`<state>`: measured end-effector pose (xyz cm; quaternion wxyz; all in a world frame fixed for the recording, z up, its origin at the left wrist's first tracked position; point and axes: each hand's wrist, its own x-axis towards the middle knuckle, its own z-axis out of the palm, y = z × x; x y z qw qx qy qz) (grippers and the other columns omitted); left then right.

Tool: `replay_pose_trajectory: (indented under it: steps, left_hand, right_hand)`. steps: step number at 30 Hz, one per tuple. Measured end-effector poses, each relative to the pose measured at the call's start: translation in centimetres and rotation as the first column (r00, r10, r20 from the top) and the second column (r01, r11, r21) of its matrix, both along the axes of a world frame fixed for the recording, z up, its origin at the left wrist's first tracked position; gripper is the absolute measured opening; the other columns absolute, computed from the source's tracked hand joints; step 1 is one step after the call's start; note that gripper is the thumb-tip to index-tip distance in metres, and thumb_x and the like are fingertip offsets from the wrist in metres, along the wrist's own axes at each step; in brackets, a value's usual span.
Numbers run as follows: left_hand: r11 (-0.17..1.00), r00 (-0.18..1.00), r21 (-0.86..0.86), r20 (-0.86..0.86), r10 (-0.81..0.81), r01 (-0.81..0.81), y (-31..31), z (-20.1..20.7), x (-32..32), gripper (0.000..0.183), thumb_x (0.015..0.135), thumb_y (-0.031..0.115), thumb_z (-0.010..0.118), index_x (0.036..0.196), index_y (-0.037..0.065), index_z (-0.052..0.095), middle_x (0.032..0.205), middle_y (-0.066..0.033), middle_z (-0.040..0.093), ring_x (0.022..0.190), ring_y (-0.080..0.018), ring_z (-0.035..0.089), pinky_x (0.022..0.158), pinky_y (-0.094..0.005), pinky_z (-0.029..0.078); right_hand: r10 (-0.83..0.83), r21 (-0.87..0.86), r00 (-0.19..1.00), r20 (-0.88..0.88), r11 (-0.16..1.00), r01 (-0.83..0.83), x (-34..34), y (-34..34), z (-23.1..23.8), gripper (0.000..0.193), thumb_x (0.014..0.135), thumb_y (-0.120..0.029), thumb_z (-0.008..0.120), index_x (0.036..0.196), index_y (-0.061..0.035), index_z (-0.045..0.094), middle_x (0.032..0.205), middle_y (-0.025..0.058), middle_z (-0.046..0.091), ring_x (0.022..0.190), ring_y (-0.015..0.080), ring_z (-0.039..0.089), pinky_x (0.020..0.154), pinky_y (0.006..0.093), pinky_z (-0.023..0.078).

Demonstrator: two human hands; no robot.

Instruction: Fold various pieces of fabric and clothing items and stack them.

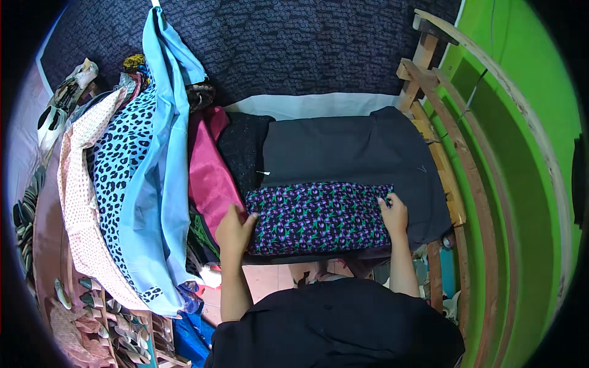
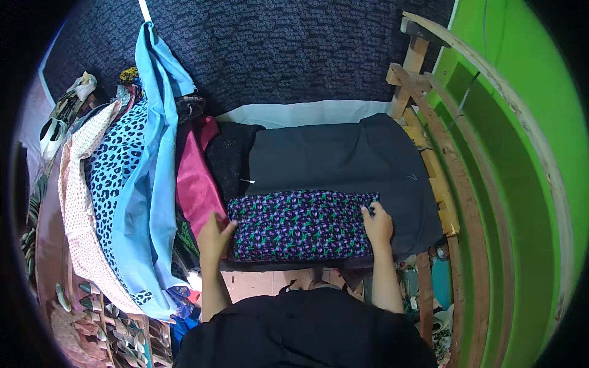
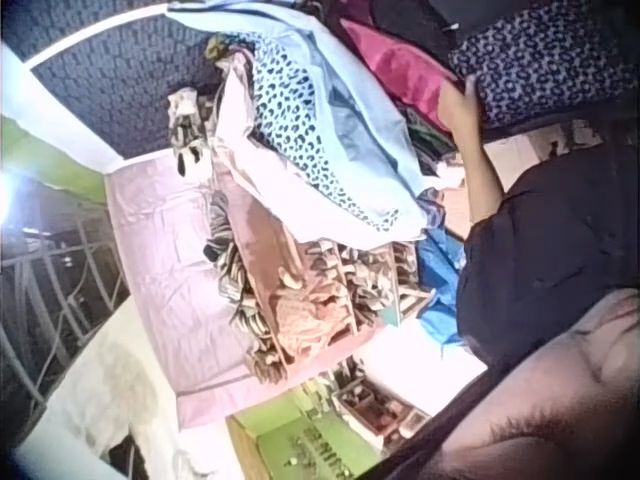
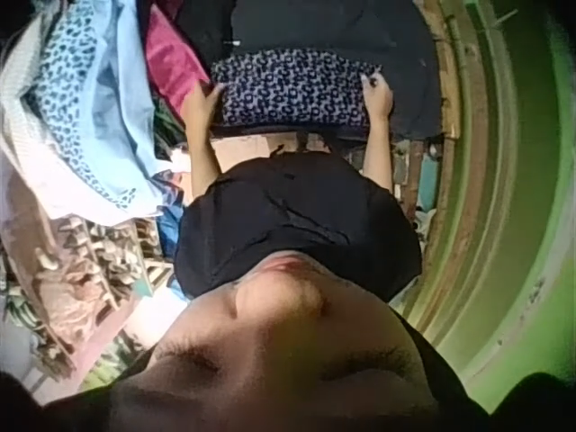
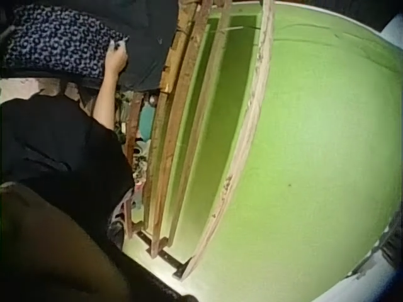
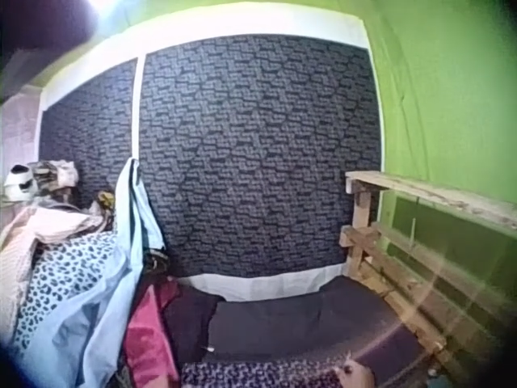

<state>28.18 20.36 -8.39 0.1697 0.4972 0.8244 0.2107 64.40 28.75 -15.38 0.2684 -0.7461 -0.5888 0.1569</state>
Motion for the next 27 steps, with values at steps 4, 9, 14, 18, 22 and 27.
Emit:
replay_pose_trajectory:
  steps: [4, 9, 14, 18, 22, 27]
  left_hand:
    - [0.821, 0.933, 0.456, -0.262, -0.247, 0.345, 2.0, 5.2, 4.0, 0.027, 0.079, 0.023, 0.058, 0.102, 0.008, 0.057, 0.094, -0.0123, 0.059, 0.089, -0.0292, 0.056, 0.078, -0.0379, 0.042]
    - [0.765, 0.788, 0.29, -0.448, -0.422, 0.575, 5.3, 0.3, 8.4, 0.046, 0.085, 0.036, 0.047, 0.123, 0.012, 0.045, 0.123, -0.0174, 0.044, 0.118, -0.0319, 0.039, 0.095, -0.0549, 0.027]
    - [0.725, 0.762, 0.272, -0.383, -0.522, 0.633, 5.6, -7.3, 9.8, 0.047, 0.086, 0.037, 0.042, 0.126, 0.012, 0.043, 0.126, -0.0173, 0.043, 0.119, -0.031, 0.038, 0.098, -0.0553, 0.023]
    - [0.732, 0.765, 0.256, -0.365, -0.531, 0.631, 5.5, -7.3, 9.4, 0.047, 0.085, 0.037, 0.043, 0.126, 0.012, 0.043, 0.126, -0.0169, 0.043, 0.119, -0.0304, 0.039, 0.098, -0.055, 0.022]
    - [0.766, 0.764, 0.176, -0.362, -0.534, 0.619, 5.1, -6.8, 8.2, 0.053, 0.084, 0.044, 0.043, 0.127, 0.012, 0.042, 0.128, -0.018, 0.042, 0.12, -0.0308, 0.038, 0.099, -0.0541, 0.021]
    - [0.809, 0.788, 0.148, -0.381, -0.484, 0.569, 3.9, -6.7, 4.6, 0.059, 0.082, 0.049, 0.043, 0.128, 0.011, 0.042, 0.128, -0.0195, 0.041, 0.121, -0.0307, 0.037, 0.102, -0.0442, 0.023]
  right_hand:
    - [0.038, 0.137, 0.988, 0.153, 0.989, -0.059, -0.2, -0.6, 3.1, 0.052, 0.073, -0.024, 0.066, 0.119, -0.0111, 0.045, 0.116, 0.015, 0.049, 0.107, 0.0329, 0.047, 0.087, 0.0454, 0.035]
    - [0.371, 0.38, 0.903, 0.215, 0.82, -0.428, -6.3, 0.0, 9.9, 0.047, 0.079, -0.029, 0.057, 0.122, -0.0119, 0.045, 0.124, 0.0127, 0.044, 0.119, 0.0305, 0.037, 0.097, 0.0508, 0.024]
    - [0.605, 0.024, 0.723, 0.333, 0.761, -0.648, -10.0, -0.5, 3.1, 0.047, 0.084, -0.039, 0.047, 0.125, -0.0169, 0.044, 0.129, 0.014, 0.041, 0.124, 0.0299, 0.033, 0.1, 0.0569, 0.018]
    - [0.633, -0.063, 0.726, 0.269, 0.764, -0.642, -9.2, -0.7, 2.1, 0.051, 0.084, -0.044, 0.046, 0.127, -0.0176, 0.042, 0.132, 0.0138, 0.039, 0.126, 0.0298, 0.031, 0.101, 0.0561, 0.016]
    - [0.561, -0.061, 0.741, 0.37, 0.81, -0.583, -7.1, -0.5, 2.2, 0.057, 0.081, -0.05, 0.047, 0.127, -0.0173, 0.042, 0.131, 0.0136, 0.04, 0.125, 0.0269, 0.032, 0.101, 0.0552, 0.016]
    - [0.368, -0.254, 0.826, 0.426, 0.925, -0.281, -0.7, -0.7, 3.7, 0.06, 0.084, -0.056, 0.036, 0.132, -0.0198, 0.035, 0.138, 0.0123, 0.031, 0.13, 0.0277, 0.025, 0.102, 0.0572, 0.01]
